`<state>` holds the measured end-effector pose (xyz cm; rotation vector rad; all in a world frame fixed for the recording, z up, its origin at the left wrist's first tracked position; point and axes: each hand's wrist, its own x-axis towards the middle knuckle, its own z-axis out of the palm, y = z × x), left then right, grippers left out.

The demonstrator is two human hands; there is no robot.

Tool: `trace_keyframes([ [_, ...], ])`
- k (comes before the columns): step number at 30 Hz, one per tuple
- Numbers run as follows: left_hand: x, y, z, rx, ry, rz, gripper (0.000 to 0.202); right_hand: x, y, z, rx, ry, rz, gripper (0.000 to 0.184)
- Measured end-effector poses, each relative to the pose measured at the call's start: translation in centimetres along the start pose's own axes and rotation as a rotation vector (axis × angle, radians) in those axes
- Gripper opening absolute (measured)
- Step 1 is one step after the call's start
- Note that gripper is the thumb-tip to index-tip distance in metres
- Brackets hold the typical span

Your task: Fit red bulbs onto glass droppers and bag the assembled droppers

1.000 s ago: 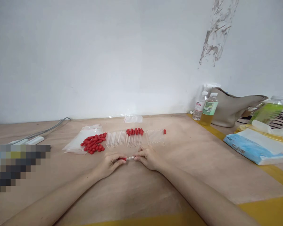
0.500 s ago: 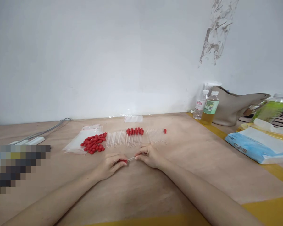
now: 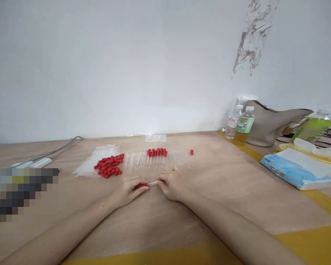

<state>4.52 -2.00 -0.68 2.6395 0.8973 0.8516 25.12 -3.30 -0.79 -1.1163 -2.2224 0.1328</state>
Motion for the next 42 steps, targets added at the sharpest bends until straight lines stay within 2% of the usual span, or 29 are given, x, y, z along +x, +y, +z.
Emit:
trace_keyframes([
  [6, 0.0, 0.0, 0.2, 0.021, 0.008, 0.016, 0.021, 0.2, -0.5, 0.6, -0.071, -0.038, 0.003, 0.031],
  [15, 0.1, -0.6, 0.5, 0.072, -0.018, 0.093, 0.019, 0.5, -0.9, 0.6, -0.004, -0.132, 0.094, 0.034],
  [20, 0.1, -1.0, 0.6, 0.077, 0.020, 0.118, 0.018, 0.6, -1.1, -0.1, 0.029, -0.175, 0.057, 0.032],
  [24, 0.1, -0.6, -0.1, 0.014, 0.089, 0.041, 0.023, 0.3, -1.2, -1.4, 0.024, -0.176, -0.028, 0.021],
  [27, 0.1, -0.5, -0.7, 0.009, 0.115, -0.070, 0.037, 0.4, 0.1, -2.3, 0.020, -0.083, 0.115, 0.018],
  [30, 0.1, -0.6, -1.1, 0.024, 0.049, -0.143, 0.024, 1.5, 2.5, -3.0, 0.082, -0.009, 0.388, 0.018],
  [33, 0.2, -0.6, -1.1, 0.024, 0.003, -0.150, 0.015, 3.5, 4.7, -3.2, 0.080, 0.017, 0.566, 0.017],
  [37, 0.3, -0.6, -1.0, 0.022, -0.002, -0.139, 0.013, 6.1, 5.9, -2.1, -0.002, 0.033, 0.675, 0.019],
  [42, 0.2, -0.7, -1.0, 0.016, -0.011, -0.151, 0.014, 7.9, 6.4, -0.4, -0.016, -0.027, 0.698, 0.016],
])
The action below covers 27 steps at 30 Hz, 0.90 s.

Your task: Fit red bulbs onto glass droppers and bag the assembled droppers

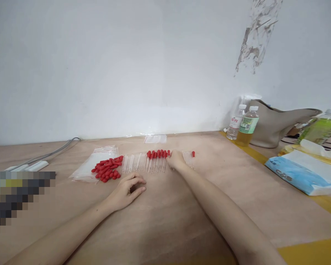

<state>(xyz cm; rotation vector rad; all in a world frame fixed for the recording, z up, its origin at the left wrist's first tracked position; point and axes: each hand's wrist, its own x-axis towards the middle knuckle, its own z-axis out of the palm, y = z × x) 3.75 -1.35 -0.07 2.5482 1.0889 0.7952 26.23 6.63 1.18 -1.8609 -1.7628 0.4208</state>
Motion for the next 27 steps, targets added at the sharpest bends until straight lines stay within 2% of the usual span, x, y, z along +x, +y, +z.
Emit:
trace_keyframes([
  [3, 0.0, 0.0, 0.0, -0.004, -0.002, 0.000, 0.015, 0.6, -0.3, 0.2, -0.029, -0.015, 0.007, 0.014],
  [9, 0.1, -0.1, 0.1, -0.010, 0.001, 0.014, 0.015, 1.2, -0.8, 0.2, -0.092, -0.025, 0.009, 0.023],
  [16, 0.0, -0.2, 0.1, -0.023, 0.016, 0.026, 0.015, 1.4, 0.2, -1.1, -0.136, 0.000, 0.050, 0.014],
  [21, 0.0, -0.2, 0.2, -0.008, 0.008, 0.011, 0.015, 1.2, 0.0, -1.6, -0.178, -0.084, 0.101, 0.009],
  [27, -0.1, -0.2, 0.2, -0.006, 0.004, 0.011, 0.014, 1.5, -1.2, -1.5, -0.235, -0.169, 0.177, 0.018],
])
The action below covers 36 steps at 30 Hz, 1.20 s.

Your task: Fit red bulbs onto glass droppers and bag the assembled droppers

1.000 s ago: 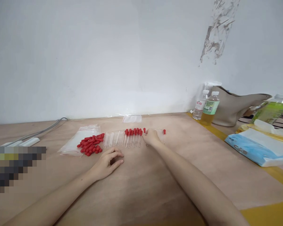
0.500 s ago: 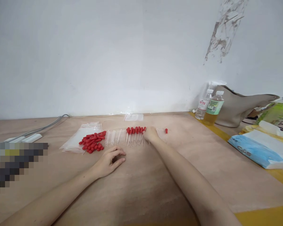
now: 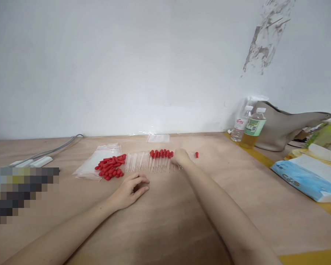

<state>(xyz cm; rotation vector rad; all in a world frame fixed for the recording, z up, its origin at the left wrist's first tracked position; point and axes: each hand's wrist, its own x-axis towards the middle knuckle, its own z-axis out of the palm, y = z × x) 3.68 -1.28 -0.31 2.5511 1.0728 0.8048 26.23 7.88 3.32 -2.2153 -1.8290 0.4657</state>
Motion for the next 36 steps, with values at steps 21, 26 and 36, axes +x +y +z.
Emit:
trace_keyframes([
  [21, 4.5, -7.7, -10.3, 0.397, 0.117, -0.391, 0.022, -7.2, 2.8, 1.0, 0.123, 0.218, -0.516, 0.009],
  [26, 8.2, -11.9, -10.9, 0.375, -0.118, -0.450, 0.015, -10.2, 4.1, 3.4, 0.069, 0.239, -0.788, 0.015],
  [36, 9.8, -13.9, -9.5, 0.276, -0.260, -0.545, 0.011, -9.4, 4.8, 4.8, 0.090, 0.229, -0.833, 0.021],
])
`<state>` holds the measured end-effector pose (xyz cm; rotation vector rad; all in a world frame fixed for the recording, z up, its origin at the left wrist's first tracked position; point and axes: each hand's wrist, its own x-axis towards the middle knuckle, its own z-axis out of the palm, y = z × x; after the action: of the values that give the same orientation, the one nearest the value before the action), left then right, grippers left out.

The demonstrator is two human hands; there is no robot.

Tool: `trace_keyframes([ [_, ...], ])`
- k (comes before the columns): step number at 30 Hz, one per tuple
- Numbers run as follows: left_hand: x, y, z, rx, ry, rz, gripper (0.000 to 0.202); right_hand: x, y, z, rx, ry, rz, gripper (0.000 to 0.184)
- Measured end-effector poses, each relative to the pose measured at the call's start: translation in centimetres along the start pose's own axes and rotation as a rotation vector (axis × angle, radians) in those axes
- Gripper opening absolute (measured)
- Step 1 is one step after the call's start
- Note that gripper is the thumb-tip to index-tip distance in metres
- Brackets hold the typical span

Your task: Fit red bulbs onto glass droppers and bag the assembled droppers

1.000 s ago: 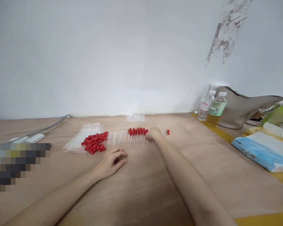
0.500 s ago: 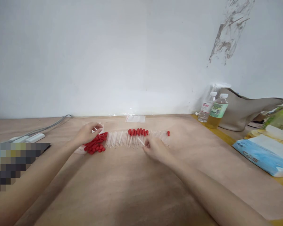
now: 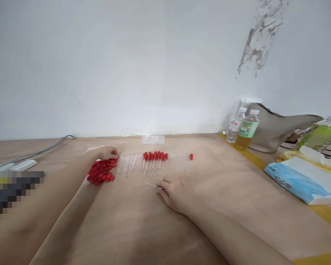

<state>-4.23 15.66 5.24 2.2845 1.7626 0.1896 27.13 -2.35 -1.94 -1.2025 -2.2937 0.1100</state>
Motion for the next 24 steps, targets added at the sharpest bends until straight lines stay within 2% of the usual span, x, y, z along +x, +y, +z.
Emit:
trace_keyframes([
  [3, -0.1, -0.1, -0.2, -0.041, 0.069, 0.003, 0.014, 0.0, -0.1, -0.1, -0.013, 0.005, -0.011, 0.021],
  [6, -1.0, 0.6, -0.7, -0.083, 0.229, 0.026, 0.023, -0.1, -0.3, -0.3, -0.031, 0.018, -0.032, 0.021],
  [9, -3.3, 2.5, -0.5, -0.165, 0.393, 0.106, 0.033, 0.0, -0.5, -0.5, -0.070, 0.047, -0.037, 0.018],
  [11, -5.6, 4.3, 0.6, -0.376, 0.457, 0.252, 0.035, 0.1, -0.6, -0.5, -0.096, 0.073, -0.031, 0.016],
  [13, -8.2, 6.2, 2.4, -0.572, 0.374, 0.312, 0.034, 0.1, -0.6, -0.3, -0.105, 0.102, -0.031, 0.016],
  [16, -11.6, 8.6, 5.6, -0.819, 0.232, 0.274, 0.029, 0.1, -0.4, -0.1, -0.103, 0.147, -0.032, 0.015],
  [17, -12.4, 9.2, 6.5, -0.883, 0.221, 0.240, 0.025, 0.1, -0.4, 0.0, -0.104, 0.160, -0.027, 0.015],
  [20, -13.6, 10.3, 8.6, -0.975, 0.184, 0.156, 0.020, 0.2, -0.5, 0.1, -0.110, 0.186, -0.015, 0.014],
  [24, -13.4, 10.6, 9.9, -0.974, 0.198, 0.139, 0.030, 0.4, -1.0, 0.1, -0.063, 0.186, -0.019, 0.014],
])
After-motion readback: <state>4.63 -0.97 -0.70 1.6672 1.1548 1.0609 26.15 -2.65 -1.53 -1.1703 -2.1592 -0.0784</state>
